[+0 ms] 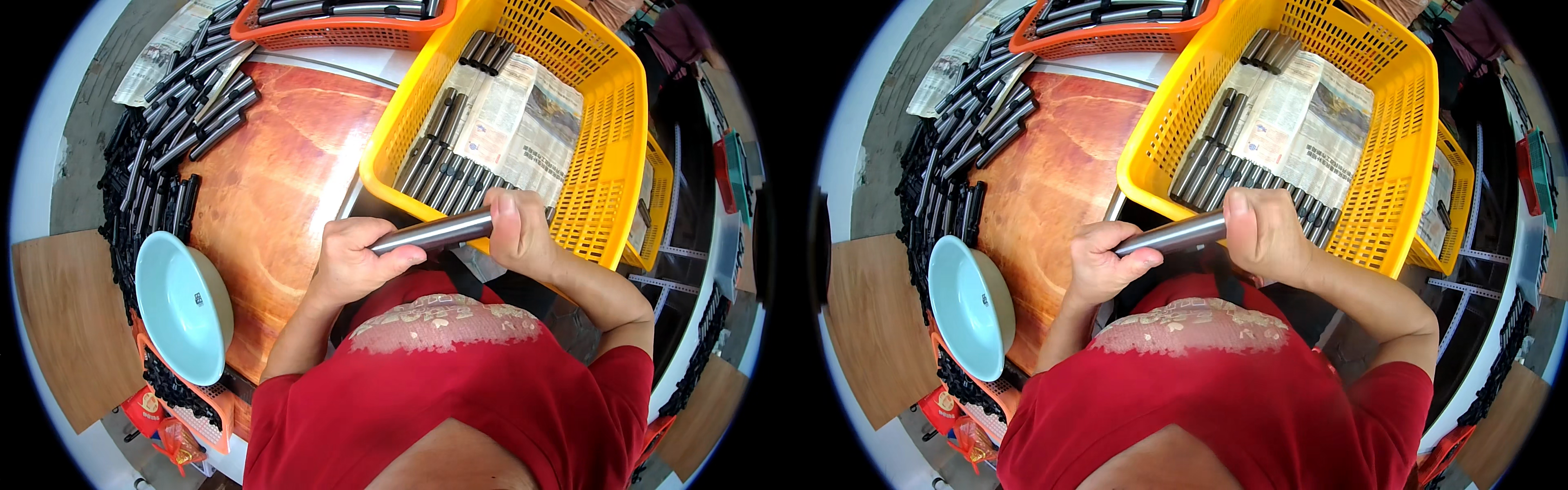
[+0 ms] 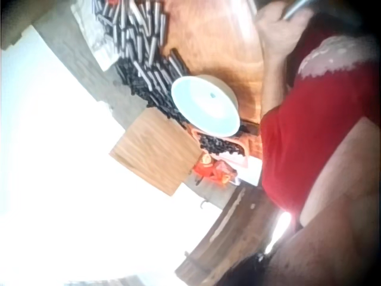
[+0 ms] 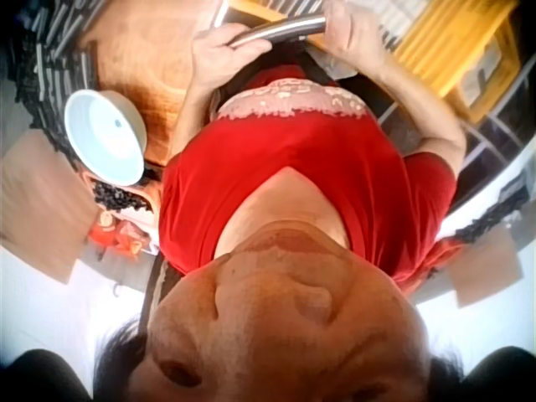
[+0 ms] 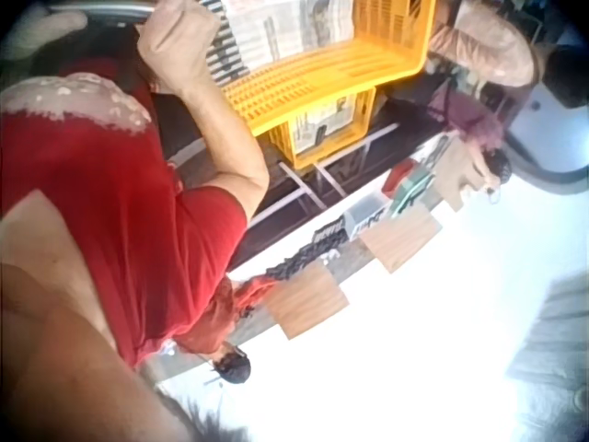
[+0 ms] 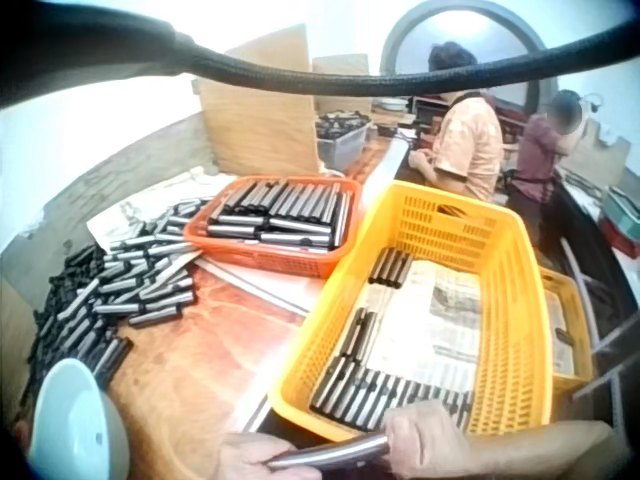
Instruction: The person picks up cylindrical markers from a table and a light blue bowl, then places them into a yellow basket lined with newspaper. The person handles the markers one at a time, transferring them from the table and bowl into the basket.
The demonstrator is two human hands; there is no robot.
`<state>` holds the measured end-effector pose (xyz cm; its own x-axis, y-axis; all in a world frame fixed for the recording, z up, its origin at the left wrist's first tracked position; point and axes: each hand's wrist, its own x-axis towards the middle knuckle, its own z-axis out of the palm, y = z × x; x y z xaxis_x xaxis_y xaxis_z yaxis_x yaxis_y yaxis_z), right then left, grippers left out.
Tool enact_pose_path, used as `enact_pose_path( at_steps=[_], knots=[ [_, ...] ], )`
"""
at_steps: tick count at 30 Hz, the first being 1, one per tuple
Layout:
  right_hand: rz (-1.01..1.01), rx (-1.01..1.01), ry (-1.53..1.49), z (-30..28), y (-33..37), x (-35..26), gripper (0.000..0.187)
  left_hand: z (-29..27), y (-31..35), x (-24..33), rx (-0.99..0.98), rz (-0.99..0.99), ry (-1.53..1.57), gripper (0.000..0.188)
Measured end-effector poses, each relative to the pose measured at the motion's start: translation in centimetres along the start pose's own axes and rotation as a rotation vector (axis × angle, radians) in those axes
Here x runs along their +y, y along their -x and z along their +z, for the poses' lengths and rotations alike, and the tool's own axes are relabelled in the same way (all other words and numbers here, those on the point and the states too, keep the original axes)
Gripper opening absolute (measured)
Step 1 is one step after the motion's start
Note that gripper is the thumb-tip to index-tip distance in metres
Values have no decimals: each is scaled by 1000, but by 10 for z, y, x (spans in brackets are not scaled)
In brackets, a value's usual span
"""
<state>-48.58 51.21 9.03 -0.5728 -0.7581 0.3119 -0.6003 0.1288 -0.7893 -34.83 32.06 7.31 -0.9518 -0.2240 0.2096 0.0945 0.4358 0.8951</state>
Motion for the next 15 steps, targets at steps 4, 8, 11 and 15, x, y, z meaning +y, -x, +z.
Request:
enact_pose_path(
  at_steps=[4, 8, 11, 15],
  knots=[
    [327, -40, -62, -1, -7, -3, 40, 5, -7, -2, 75, 171, -161, 35],
    [427, -38, -159, -4, -16, 14, 41, 9, -18, 2, 83, 170, -269, 31],
    [372, -8, -358, -11, -38, 21, 36, 23, -30, 6, 281, -71, -2, 31],
    [325, 113, -620, -3, -69, 21, 36, 32, -57, 15, 370, 12, -19, 32]
  ],
)
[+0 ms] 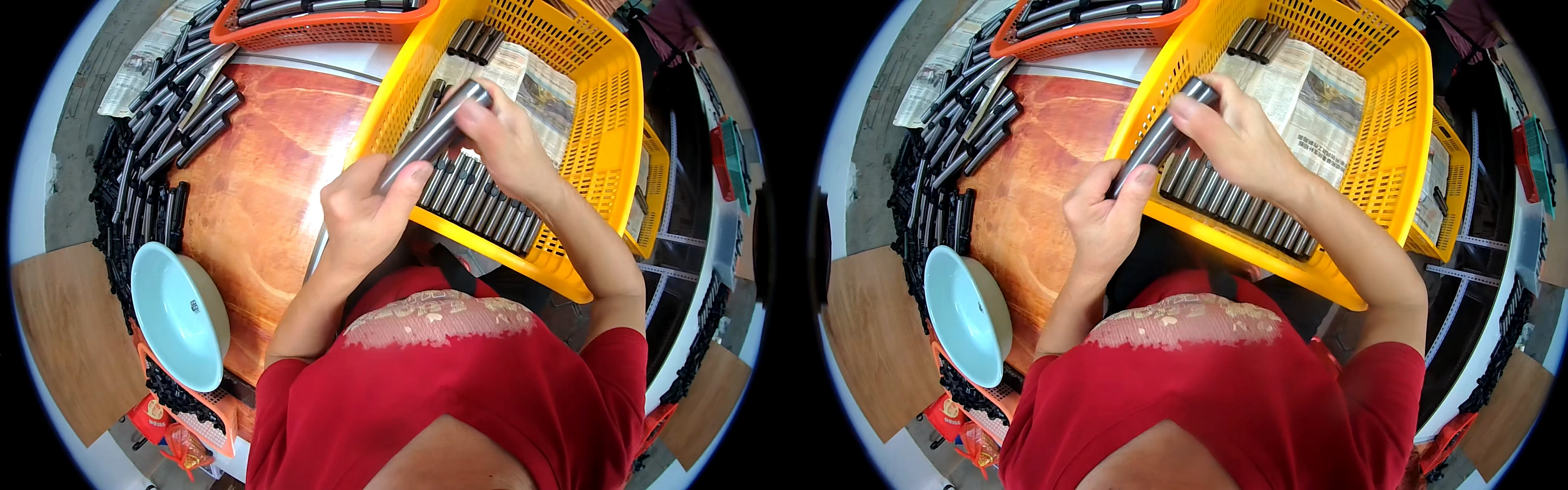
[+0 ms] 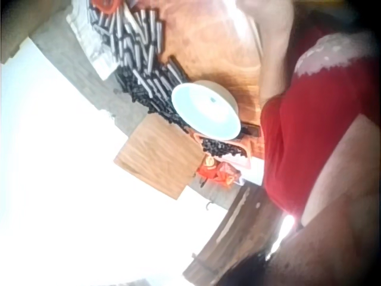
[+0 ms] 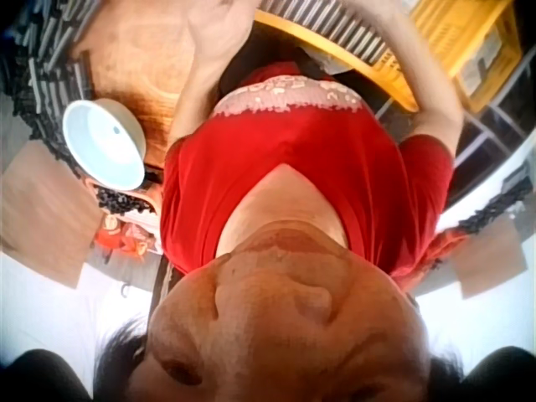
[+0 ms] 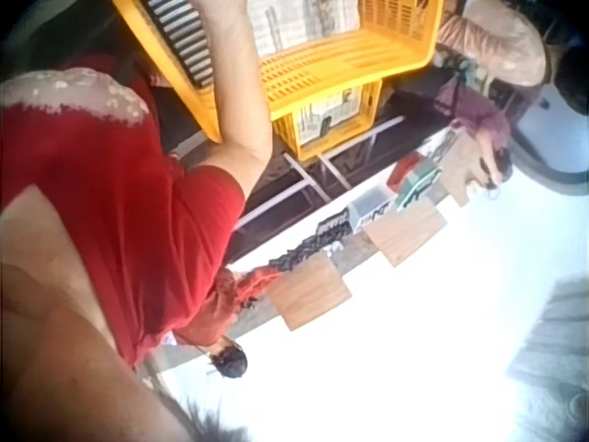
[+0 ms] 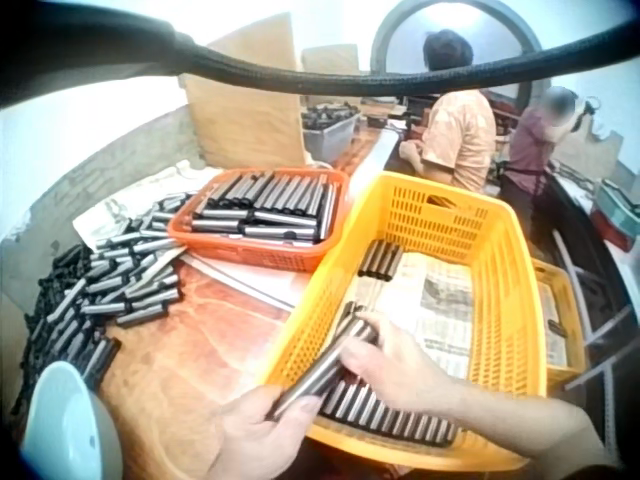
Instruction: The person picks up cylindrical markers from a table and a light blue bowl, then places them into a yellow basket lined with newspaper. The person handles the markers one at a time, transferring them from the table and bowl into the basket.
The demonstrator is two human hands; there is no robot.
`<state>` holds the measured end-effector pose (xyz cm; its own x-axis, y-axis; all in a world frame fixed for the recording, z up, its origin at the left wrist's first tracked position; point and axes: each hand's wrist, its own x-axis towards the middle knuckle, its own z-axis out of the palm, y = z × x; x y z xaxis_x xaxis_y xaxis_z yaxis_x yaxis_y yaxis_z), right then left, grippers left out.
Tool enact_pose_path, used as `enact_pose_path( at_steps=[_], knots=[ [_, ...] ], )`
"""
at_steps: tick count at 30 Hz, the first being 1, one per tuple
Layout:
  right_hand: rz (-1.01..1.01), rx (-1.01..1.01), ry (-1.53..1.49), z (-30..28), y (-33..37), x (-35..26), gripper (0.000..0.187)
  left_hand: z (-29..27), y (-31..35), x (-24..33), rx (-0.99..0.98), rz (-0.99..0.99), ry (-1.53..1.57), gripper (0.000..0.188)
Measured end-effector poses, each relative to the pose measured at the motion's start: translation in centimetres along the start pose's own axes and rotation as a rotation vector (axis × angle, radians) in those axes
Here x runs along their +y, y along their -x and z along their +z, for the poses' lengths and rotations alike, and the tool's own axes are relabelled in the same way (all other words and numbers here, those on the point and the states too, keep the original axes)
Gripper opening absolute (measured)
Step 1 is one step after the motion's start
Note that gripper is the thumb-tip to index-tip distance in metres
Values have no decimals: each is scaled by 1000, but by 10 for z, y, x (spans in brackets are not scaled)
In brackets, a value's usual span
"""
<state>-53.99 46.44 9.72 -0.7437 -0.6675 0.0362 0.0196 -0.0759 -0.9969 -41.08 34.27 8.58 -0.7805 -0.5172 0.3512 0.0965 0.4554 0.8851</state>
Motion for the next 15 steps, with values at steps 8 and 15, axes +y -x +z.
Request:
enact_pose_path(
  at_steps=[8, 15],
  knots=[
    [122, 121, 258, -105, -103, 95, 47, -36, 9, -32, -9, 172, -149, 37],
    [586, 260, 435, -191, -129, 260, 31, -112, 27, -55, -62, -193, -326, 31]
  ],
)
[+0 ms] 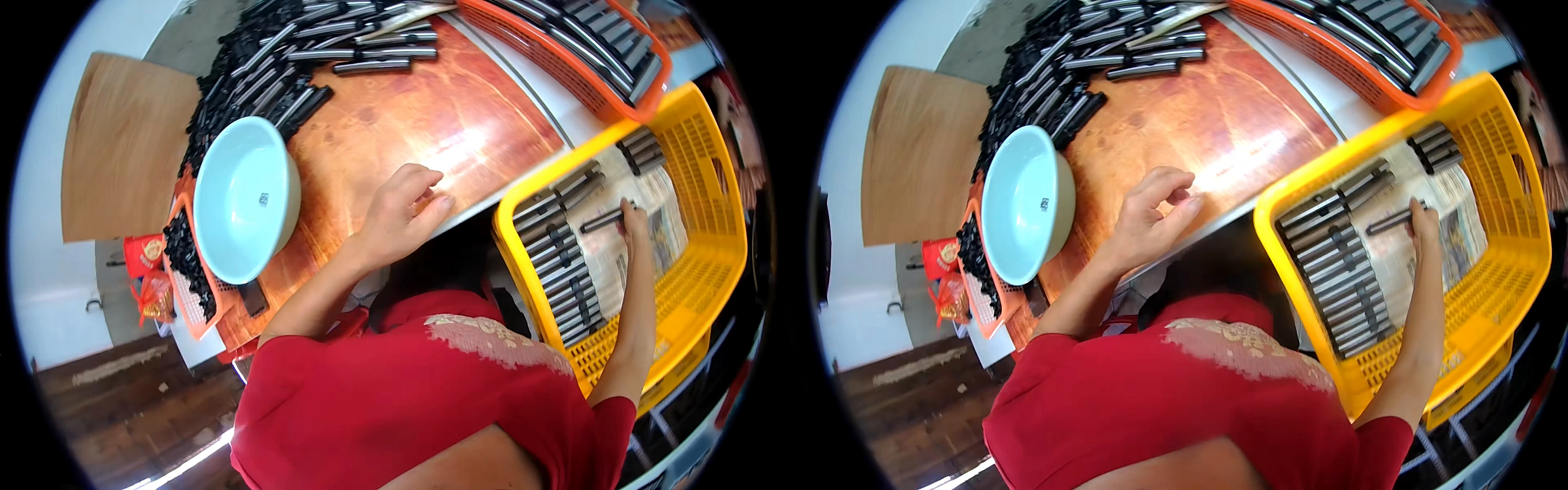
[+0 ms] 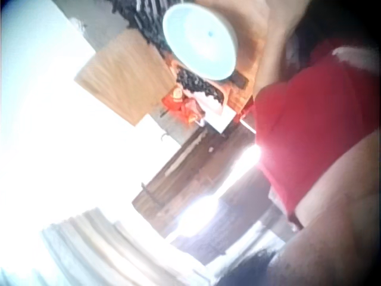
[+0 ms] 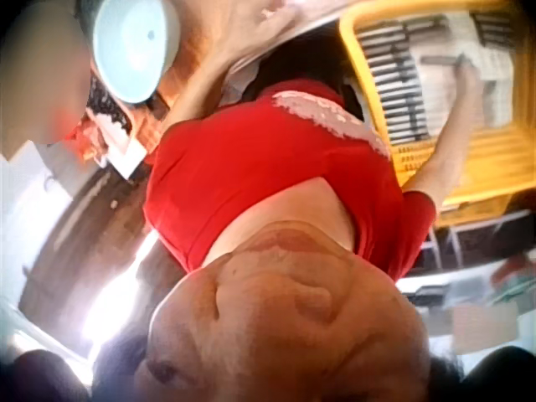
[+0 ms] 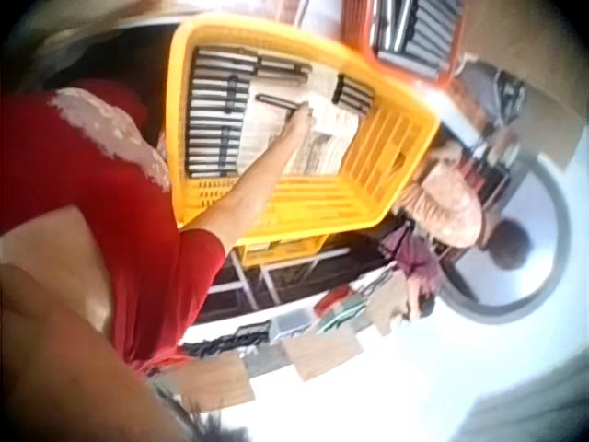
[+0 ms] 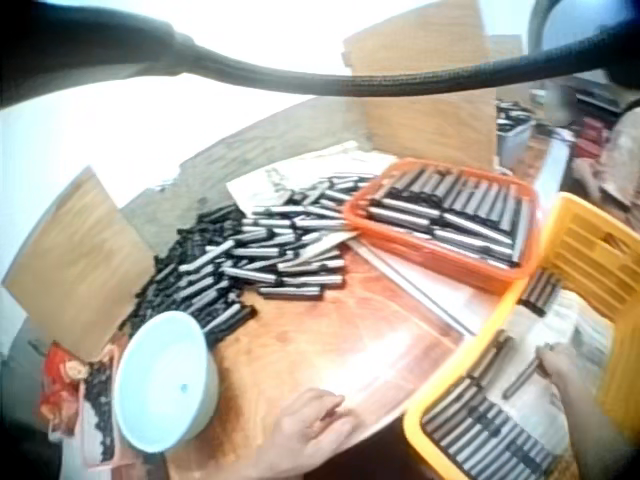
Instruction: The person picks up cylindrical markers from a table and a light blue bowl, then places them into a yellow basket lined with newspaper. The person handles the markers one at a time, transferring them from the table and bowl into the basket.
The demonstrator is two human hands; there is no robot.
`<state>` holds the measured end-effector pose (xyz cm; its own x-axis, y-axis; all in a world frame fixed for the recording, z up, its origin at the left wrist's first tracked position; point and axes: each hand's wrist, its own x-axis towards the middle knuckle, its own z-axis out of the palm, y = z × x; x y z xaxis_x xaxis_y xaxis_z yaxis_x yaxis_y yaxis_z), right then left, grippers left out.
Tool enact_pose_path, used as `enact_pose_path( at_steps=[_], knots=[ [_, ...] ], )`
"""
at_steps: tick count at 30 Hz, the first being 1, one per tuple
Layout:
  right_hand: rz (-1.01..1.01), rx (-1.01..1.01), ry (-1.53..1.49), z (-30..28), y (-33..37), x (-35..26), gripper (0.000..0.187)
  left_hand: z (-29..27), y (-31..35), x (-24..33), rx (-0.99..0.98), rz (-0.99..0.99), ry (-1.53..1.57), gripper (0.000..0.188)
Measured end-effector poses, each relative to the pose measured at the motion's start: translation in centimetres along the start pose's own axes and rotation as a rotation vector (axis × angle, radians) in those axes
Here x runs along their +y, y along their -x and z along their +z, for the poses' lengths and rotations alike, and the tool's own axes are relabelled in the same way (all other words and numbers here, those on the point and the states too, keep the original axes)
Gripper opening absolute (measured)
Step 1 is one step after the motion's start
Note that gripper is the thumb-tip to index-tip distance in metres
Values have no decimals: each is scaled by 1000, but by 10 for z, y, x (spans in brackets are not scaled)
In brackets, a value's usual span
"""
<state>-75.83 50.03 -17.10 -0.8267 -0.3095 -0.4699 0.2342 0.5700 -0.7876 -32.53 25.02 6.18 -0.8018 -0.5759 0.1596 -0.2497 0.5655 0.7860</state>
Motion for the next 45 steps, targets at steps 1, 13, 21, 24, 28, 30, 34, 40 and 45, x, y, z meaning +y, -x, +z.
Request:
enact_pose_path(
  at_steps=[1, 13, 21, 24, 28, 30, 34, 40, 45],
  knots=[
    [32, -11, -1, 8, -1, -1, 31, -10, 2, -4, -3, -20, -84, 32],
    [-105, 75, 346, 66, -15, 42, 48, -199, -112, -111, -180, -337, -1063, 21],
    [-371, -2, 492, 52, 27, 34, 39, -192, -144, -185, -474, -406, -1230, 22],
    [-275, -85, 532, 49, 59, 5, 36, -189, -144, -185, -433, -379, -1174, 21],
    [-359, -159, 651, 53, 98, -41, 33, -188, -143, -182, -412, -390, -1171, 22],
    [-463, -154, 696, 55, 112, -54, 30, -184, -141, -176, -427, -410, -1178, 26],
    [-572, -153, 667, 58, 151, -91, 28, -183, -137, -181, -306, -324, -1119, 32],
    [-753, -116, 615, 45, 195, -138, 24, -199, -129, -88, 131, -20, -915, 31],
    [-931, -70, 423, 49, 250, -192, 20, -187, -86, -9, 394, -64, -142, 21]
  ],
)
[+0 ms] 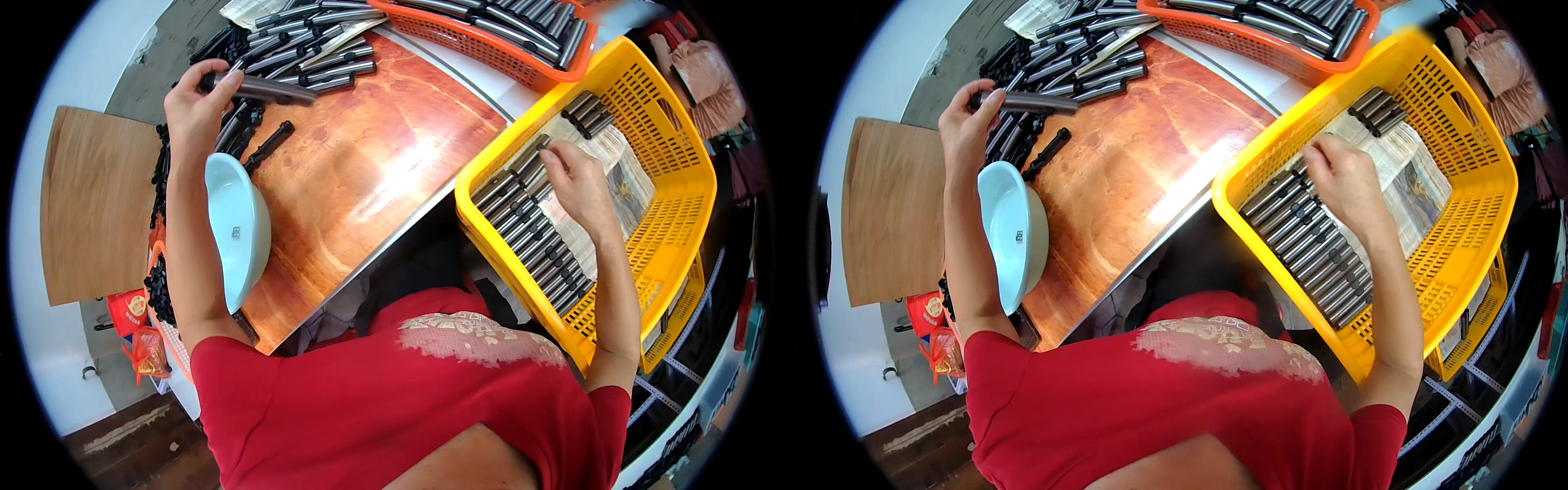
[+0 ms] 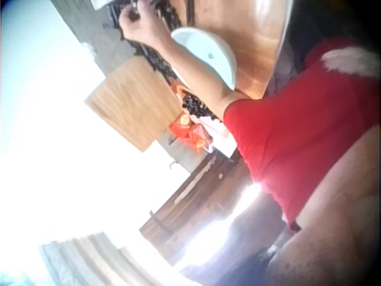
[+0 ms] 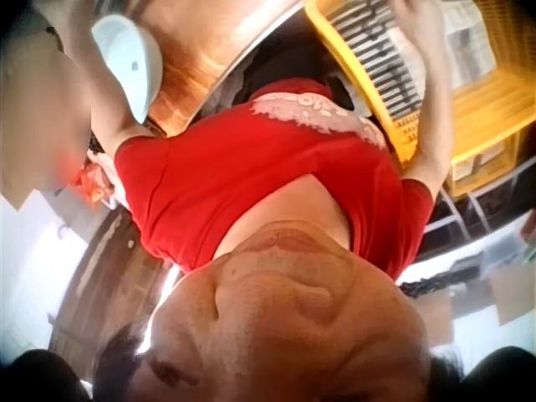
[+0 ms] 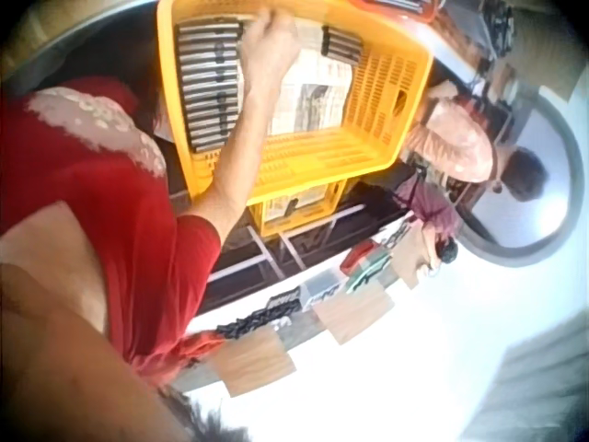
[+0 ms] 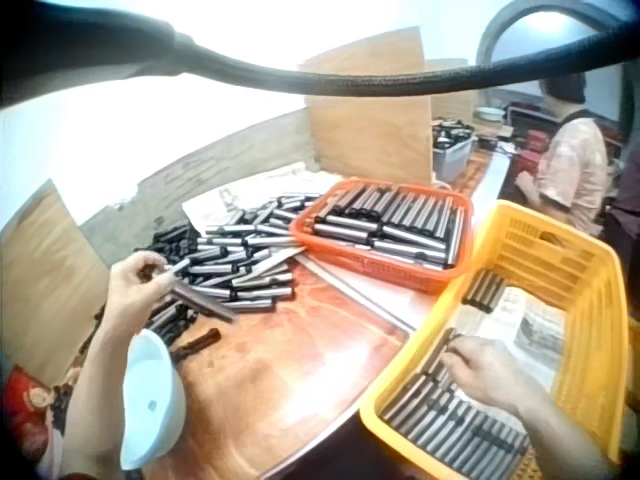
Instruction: The person picks up cylindrical markers from a table and a light blue bowl, then places them into a yellow basket lined with newspaper. The person handles the markers one at a time, transferring them from the table and bowl into the basket.
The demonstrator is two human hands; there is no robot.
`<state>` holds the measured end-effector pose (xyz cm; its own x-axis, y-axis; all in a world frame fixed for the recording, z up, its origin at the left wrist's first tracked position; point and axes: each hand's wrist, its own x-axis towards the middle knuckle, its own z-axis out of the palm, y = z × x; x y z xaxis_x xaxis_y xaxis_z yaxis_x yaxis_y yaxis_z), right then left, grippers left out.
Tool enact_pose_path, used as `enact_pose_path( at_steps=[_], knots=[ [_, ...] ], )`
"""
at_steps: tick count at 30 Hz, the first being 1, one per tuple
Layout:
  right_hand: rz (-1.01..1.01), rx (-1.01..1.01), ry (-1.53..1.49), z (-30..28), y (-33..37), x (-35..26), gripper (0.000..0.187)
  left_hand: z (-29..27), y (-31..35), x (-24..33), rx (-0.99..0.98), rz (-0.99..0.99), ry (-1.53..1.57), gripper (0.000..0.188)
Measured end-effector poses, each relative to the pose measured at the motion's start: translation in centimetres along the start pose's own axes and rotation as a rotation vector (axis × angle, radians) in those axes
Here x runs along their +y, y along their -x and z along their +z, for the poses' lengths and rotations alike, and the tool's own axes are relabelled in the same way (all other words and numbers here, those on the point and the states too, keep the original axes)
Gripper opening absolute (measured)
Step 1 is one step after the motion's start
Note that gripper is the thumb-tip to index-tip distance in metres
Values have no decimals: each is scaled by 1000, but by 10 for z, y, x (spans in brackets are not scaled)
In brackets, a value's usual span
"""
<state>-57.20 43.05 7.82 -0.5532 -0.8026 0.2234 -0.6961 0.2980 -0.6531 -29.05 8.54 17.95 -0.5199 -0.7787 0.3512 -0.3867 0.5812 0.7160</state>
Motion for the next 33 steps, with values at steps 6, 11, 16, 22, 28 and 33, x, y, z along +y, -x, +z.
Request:
enact_pose_path(
  at_steps=[6, 11, 16, 22, 28, 33],
  knots=[
    [-522, 138, -91, 9, 13, -41, 21, 62, 96, 27, -244, -366, 911, 22],
    [-650, 208, -74, 12, 22, -53, 24, 113, 155, 41, -447, -683, 1247, 22],
    [-628, 241, -7, -2, 25, -48, 25, 130, 178, 50, -553, -709, 1302, 23],
    [-750, 164, 12, -18, 40, -52, 25, 146, 187, 43, -963, -845, 1460, 35],
    [-743, 156, 58, -24, 57, -49, 24, 155, 199, 52, -1169, -680, 1235, 56],
    [-367, 34, -149, -24, 74, -44, 22, 160, 200, 58, -1001, -548, 1093, 41]
  ],
)
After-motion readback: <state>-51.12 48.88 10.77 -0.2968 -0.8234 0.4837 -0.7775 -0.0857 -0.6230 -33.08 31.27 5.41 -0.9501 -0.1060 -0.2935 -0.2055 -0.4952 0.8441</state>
